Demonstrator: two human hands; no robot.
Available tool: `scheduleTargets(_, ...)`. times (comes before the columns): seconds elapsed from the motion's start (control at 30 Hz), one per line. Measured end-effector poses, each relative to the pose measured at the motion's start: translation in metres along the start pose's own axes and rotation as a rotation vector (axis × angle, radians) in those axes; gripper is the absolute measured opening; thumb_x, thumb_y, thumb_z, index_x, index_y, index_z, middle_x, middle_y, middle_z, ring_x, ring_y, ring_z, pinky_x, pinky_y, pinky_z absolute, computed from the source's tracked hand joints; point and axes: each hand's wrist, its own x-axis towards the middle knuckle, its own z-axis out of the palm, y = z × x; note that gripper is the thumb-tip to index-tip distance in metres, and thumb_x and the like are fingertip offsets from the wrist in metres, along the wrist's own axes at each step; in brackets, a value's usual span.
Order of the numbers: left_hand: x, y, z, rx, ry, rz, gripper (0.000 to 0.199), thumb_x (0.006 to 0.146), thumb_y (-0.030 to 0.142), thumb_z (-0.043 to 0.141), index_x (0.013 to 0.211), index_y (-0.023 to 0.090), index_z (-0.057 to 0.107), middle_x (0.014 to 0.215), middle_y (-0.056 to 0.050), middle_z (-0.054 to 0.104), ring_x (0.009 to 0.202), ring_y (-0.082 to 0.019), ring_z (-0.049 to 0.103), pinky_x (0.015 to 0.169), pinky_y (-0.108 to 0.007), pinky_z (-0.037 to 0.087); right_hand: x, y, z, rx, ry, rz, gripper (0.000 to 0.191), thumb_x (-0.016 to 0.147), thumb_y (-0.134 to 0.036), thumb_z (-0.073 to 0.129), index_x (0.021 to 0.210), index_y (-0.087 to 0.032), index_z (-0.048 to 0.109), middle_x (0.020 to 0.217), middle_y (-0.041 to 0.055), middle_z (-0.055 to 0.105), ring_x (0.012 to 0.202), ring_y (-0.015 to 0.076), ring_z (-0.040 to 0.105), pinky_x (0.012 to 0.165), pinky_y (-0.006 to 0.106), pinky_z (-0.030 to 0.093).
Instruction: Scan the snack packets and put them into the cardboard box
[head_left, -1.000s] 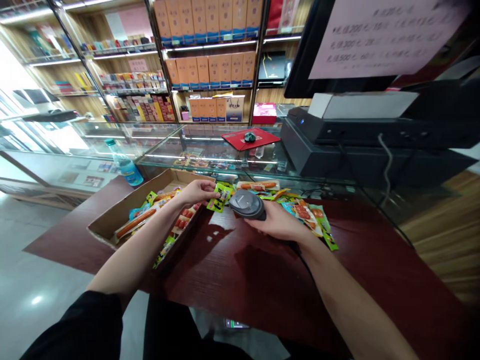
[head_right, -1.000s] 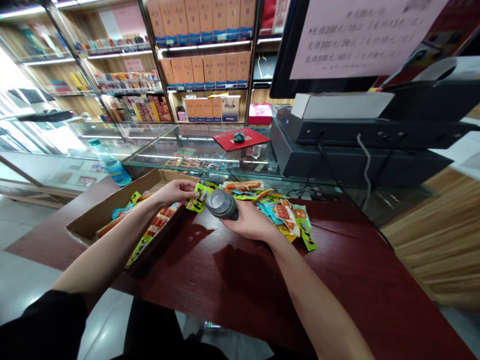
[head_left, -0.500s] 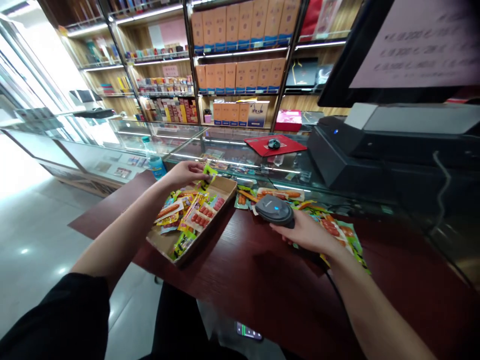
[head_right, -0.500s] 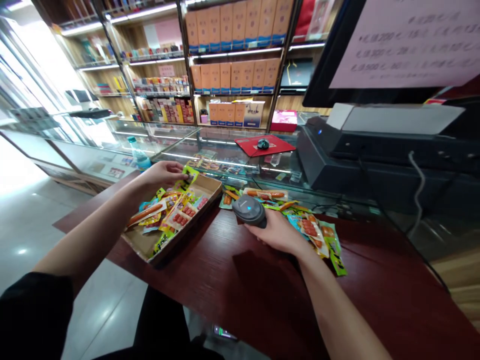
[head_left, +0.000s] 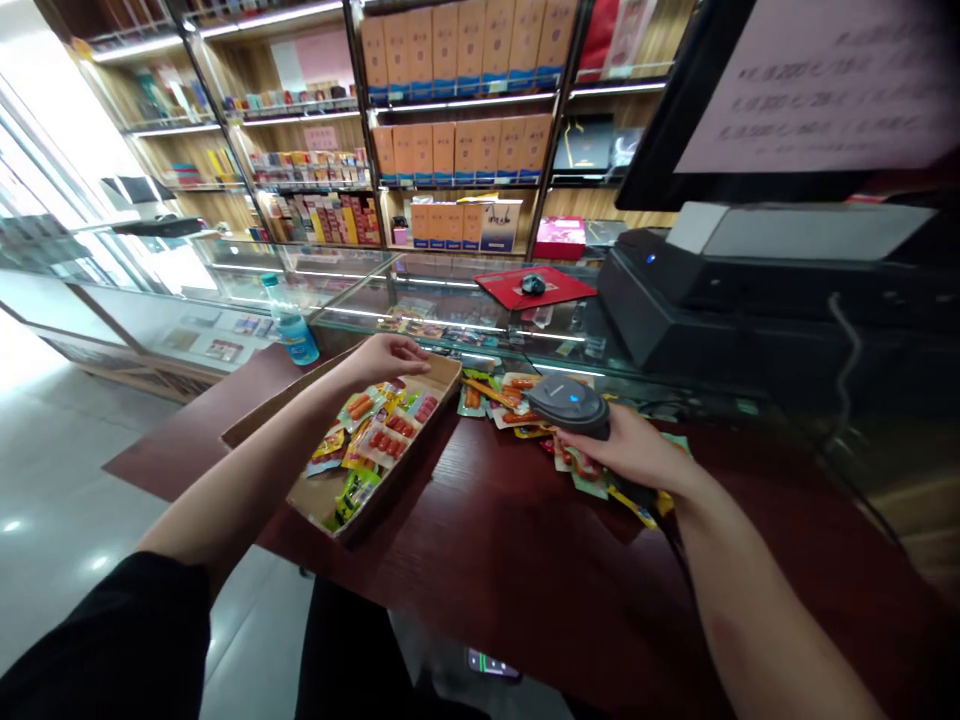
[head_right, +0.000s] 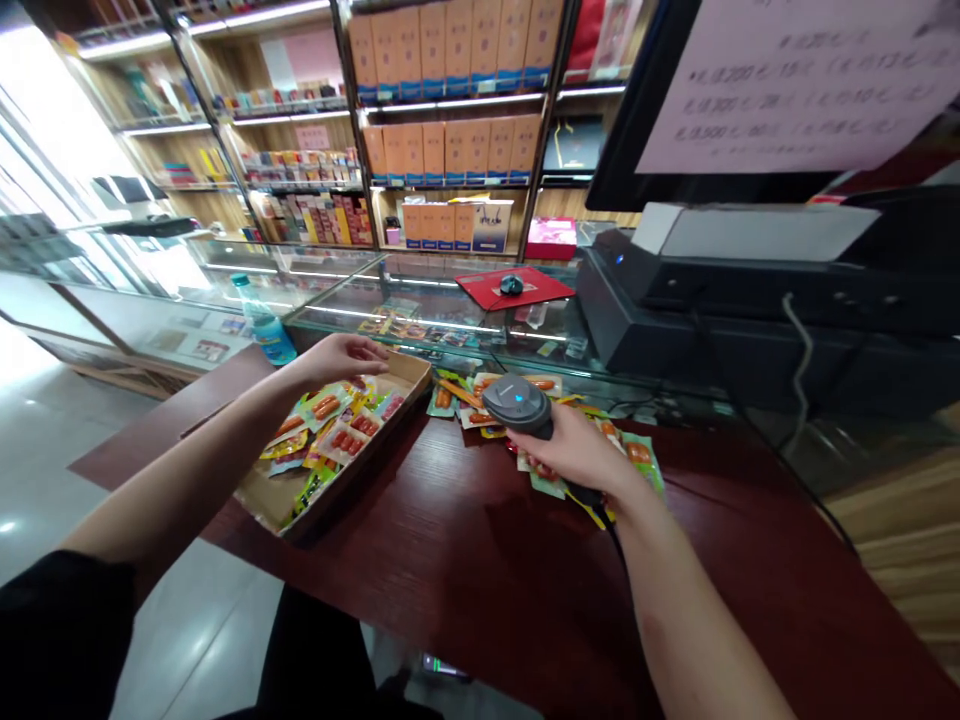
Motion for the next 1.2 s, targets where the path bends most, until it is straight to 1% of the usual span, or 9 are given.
scheduleTargets(0.13,0.028,0.011,0.055,0.145,-0.102,0.141,0.038,0.063,0.044,0.078,0.089,0.016,0.071,0.074,-0.004,0.069,0.064,-0.014,0.063,0.055,-0.023,0.051,-0.003,-0.001,-0.010,-0.015,0.062,-0.061,0.038,0.077,-0.044,0.066,0.106,-0.019,0.068,0.089,0.0050,0.074,0.083,0.0247,0.068,0.076,0.035,0.053)
scheduleTargets(0.3,0.049,0.022,0.116,0.616,-0.123,0.385,0.029,0.070,0.032,0.072,0.096,0.020,0.072,0.090,-0.006,0.072,0.084,-0.020,0.066,0.073,-0.027,0.049,-0.008,-0.004,-0.014,-0.015,0.112,-0.018,0.040,0.075,-0.042,0.069,0.108,-0.019,0.068,0.086,0.0059,0.074,0.086,0.0267,0.068,0.078,0.038,0.053)
scheduleTargets(0.4,0.058,0.021,0.137,0.914,-0.150,0.469,0.034,0.073,0.028,0.069,0.107,0.020,0.071,0.102,-0.011,0.070,0.098,-0.026,0.062,0.080,-0.030,0.046,-0.010,-0.005,-0.015,0.009,0.114,-0.030,0.038,0.074,-0.039,0.070,0.107,-0.019,0.068,0.087,0.0062,0.074,0.090,0.0270,0.067,0.079,0.037,0.053)
scheduleTargets(0.5,0.067,0.017,0.147,1.094,-0.189,0.507,0.031,0.079,0.023,0.062,0.108,0.019,0.071,0.099,-0.013,0.069,0.101,-0.027,0.060,0.079,-0.032,0.044,-0.009,-0.003,-0.014,0.009,0.104,-0.026,0.037,0.076,-0.039,0.069,0.107,-0.019,0.068,0.094,0.0069,0.073,0.094,0.0268,0.067,0.080,0.036,0.052)
scheduleTargets(0.67,0.073,0.011,0.154,1.173,-0.177,0.561,0.024,0.081,0.018,0.056,0.098,0.016,0.074,0.091,-0.014,0.069,0.100,-0.028,0.057,0.079,-0.033,0.041,-0.009,-0.001,-0.015,0.006,0.104,-0.037,0.036,0.077,-0.039,0.069,0.106,-0.019,0.068,0.102,0.0069,0.072,0.096,0.0256,0.066,0.086,0.037,0.051)
scheduleTargets(0.8,0.071,0.013,0.153,1.113,-0.175,0.539,0.023,0.080,0.026,0.062,0.096,0.017,0.075,0.087,-0.015,0.070,0.100,-0.030,0.058,0.083,-0.035,0.040,-0.011,-0.005,-0.017,-0.001,0.096,-0.035,0.033,0.077,-0.040,0.068,0.102,-0.019,0.068,0.092,0.0062,0.073,0.082,0.0230,0.066,0.075,0.034,0.052)
scheduleTargets(1.0,0.054,0.033,0.130,0.457,-0.175,0.464,0.031,0.079,0.038,0.063,0.104,0.022,0.072,0.095,-0.005,0.072,0.091,-0.021,0.064,0.082,-0.027,0.045,-0.020,-0.009,-0.026,0.010,0.086,0.007,0.029,0.081,-0.044,0.063,0.096,-0.019,0.066,0.065,0.0017,0.067,0.055,0.0167,0.060,0.055,0.028,0.047)
scheduleTargets(1.1,0.036,0.047,0.108,0.094,-0.324,0.318,0.039,0.077,0.045,0.065,0.106,0.021,0.070,0.089,-0.002,0.071,0.079,-0.017,0.063,0.070,-0.024,0.048,-0.023,-0.012,-0.030,0.049,0.085,0.006,0.029,0.081,-0.045,0.063,0.094,-0.019,0.065,0.065,0.0022,0.066,0.053,0.0164,0.058,0.052,0.028,0.046)
scheduleTargets(1.2,0.016,0.055,0.083,-0.039,-0.454,0.108,0.040,0.071,0.047,0.071,0.101,0.021,0.073,0.083,-0.002,0.071,0.065,-0.013,0.059,0.053,-0.019,0.043,-0.024,-0.015,-0.027,0.065,0.083,-0.017,0.027,0.080,-0.045,0.065,0.091,-0.020,0.066,0.064,0.0026,0.066,0.054,0.0166,0.059,0.053,0.029,0.048)
